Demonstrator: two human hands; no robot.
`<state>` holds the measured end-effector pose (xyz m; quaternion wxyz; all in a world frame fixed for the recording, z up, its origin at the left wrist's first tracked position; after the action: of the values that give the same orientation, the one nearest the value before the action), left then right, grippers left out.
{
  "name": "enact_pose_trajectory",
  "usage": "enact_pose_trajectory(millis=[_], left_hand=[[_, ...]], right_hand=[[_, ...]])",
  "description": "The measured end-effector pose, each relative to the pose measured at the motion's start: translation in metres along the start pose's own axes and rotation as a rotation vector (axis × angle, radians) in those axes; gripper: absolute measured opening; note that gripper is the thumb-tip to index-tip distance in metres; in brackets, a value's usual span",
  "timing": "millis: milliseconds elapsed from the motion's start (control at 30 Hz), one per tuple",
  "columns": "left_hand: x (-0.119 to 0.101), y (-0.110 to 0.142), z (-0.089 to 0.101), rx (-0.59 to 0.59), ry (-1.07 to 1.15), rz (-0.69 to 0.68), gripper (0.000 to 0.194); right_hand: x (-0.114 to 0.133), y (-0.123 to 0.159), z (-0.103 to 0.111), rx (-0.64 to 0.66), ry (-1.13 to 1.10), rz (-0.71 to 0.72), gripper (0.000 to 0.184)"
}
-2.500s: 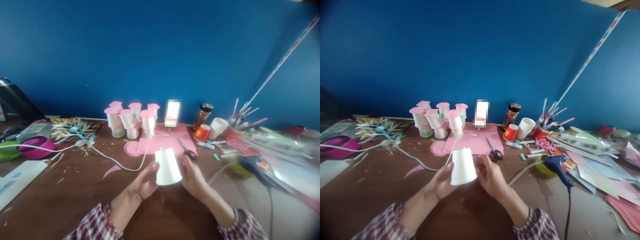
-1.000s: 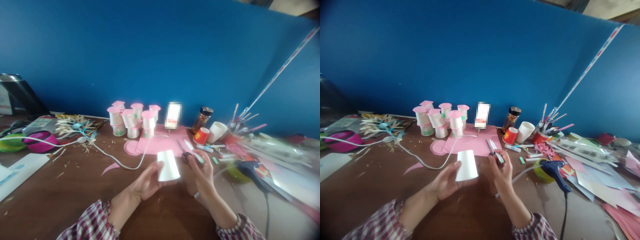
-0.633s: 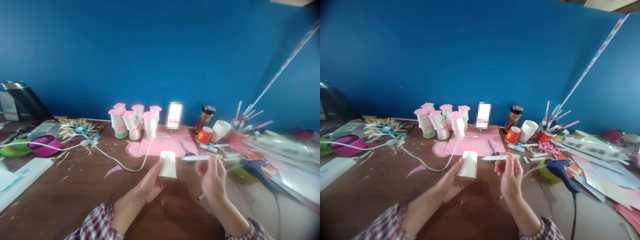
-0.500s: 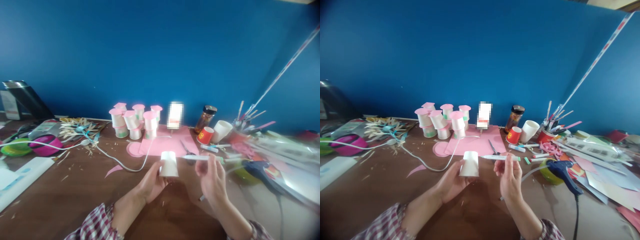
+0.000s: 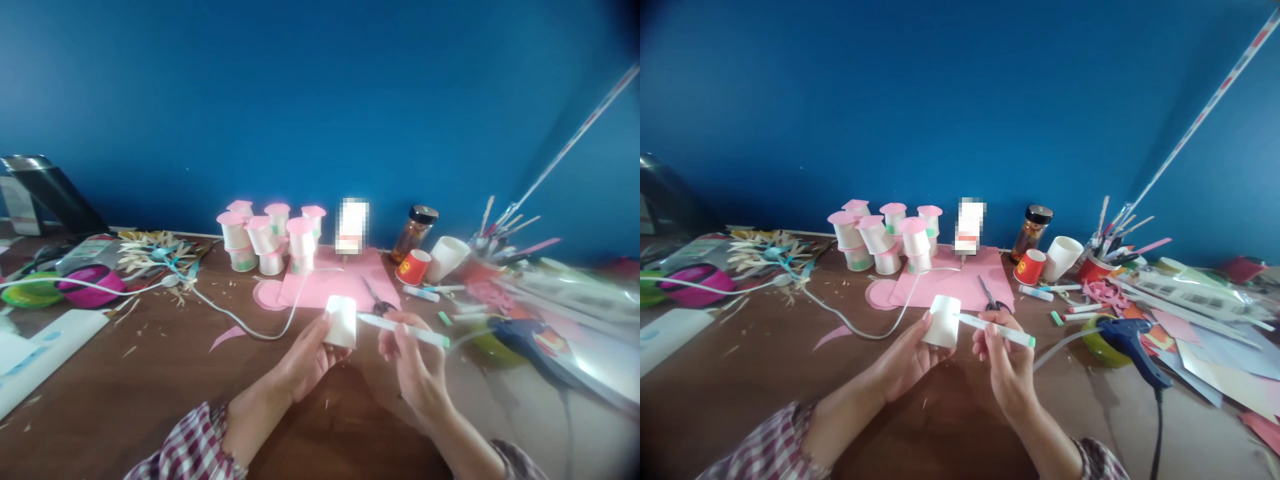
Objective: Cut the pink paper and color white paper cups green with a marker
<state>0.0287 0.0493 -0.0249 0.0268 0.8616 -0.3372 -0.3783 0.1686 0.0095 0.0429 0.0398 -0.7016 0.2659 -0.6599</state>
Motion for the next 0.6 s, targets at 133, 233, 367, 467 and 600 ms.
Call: enact_pose_trajectory(millis=[133, 233, 367, 467, 600], left_hand=[[0.003, -0.003, 0.001, 0.006, 0.042, 0.023, 0.037], [0.003, -0.003, 0.001, 0.025, 0.030, 0.016, 0.035], [0.002, -0.004, 0.003, 0.019, 0.010, -0.001, 0.033], [0.002, -0.005, 0.004, -0.005, -0.004, -0.022, 0.032], [0.002, -0.005, 0.004, -0.013, -0.007, -0.036, 0.030]], right_hand=[[0.005, 0.002, -0.007, 0.046, 0.079, 0.029, 0.015], [0.012, 0.002, -0.012, 0.071, 0.166, 0.066, 0.012], [0.021, 0.003, -0.010, 0.041, 0.248, 0.151, 0.008], [0.023, 0.005, -0.011, 0.084, 0.284, 0.208, 0.010], [0.029, 0.011, -0.018, 0.189, 0.422, 0.302, 0.009]])
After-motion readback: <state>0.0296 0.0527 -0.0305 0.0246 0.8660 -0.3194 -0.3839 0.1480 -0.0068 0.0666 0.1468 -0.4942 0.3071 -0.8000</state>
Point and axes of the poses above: each hand's wrist, its own y-axis away from the middle knuckle, its own z-axis out of the back of the hand, x = y × z, the point moved 10 cm from there along -y, towards the middle knuckle, and after that the axes turned 5 degrees about z, right-handed, at the moved point
